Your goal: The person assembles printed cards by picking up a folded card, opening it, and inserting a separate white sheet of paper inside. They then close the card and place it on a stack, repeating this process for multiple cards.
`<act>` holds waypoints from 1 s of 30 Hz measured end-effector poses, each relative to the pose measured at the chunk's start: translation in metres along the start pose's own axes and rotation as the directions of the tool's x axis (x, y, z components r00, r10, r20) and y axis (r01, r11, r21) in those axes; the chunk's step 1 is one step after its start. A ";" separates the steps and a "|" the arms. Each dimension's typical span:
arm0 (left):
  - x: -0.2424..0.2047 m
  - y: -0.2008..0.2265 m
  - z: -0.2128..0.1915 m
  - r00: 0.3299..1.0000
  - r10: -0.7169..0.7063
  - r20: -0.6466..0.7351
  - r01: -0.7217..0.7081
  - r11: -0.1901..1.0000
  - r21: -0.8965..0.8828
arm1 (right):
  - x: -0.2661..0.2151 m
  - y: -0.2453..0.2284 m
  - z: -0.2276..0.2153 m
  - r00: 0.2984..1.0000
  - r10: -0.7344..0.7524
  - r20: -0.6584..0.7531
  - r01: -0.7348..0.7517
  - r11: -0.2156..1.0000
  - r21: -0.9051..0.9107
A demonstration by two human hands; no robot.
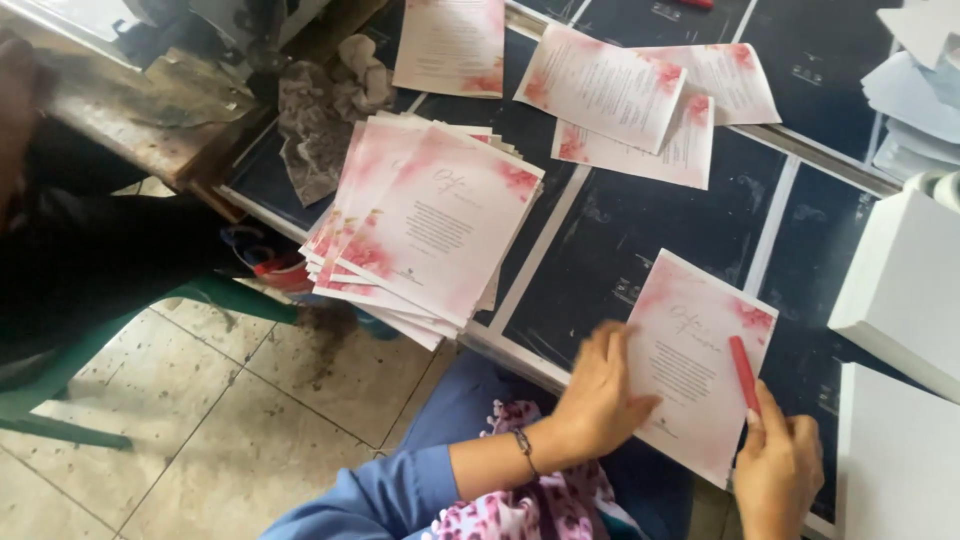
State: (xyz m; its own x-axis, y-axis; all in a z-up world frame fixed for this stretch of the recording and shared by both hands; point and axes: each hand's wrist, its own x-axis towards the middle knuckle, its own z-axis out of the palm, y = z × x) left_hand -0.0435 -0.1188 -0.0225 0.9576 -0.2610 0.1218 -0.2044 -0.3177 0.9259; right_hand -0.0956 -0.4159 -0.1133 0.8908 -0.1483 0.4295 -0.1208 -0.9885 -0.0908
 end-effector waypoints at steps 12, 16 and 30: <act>0.027 -0.004 -0.005 0.968 -0.193 0.160 0.239 0.904 -0.354 | 0.010 -0.044 -0.038 0.877 0.396 0.273 -0.479 0.770 0.422; 0.030 -0.024 -0.098 0.992 -0.052 0.116 0.086 0.944 -0.318 | 0.010 -0.047 -0.040 0.818 0.464 0.341 -0.522 0.348 0.779; 0.258 -0.060 -0.292 0.921 0.235 0.310 -0.388 0.627 0.676 | 0.009 -0.038 -0.030 0.630 0.593 0.502 -0.773 0.413 0.482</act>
State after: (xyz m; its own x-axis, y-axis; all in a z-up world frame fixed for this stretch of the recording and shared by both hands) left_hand 0.2753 0.0993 0.0578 0.7711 -0.5978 0.2191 -0.6364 -0.7143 0.2911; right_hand -0.0965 -0.3809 -0.0794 0.7094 -0.6647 -0.2343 -0.5274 -0.2800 -0.8022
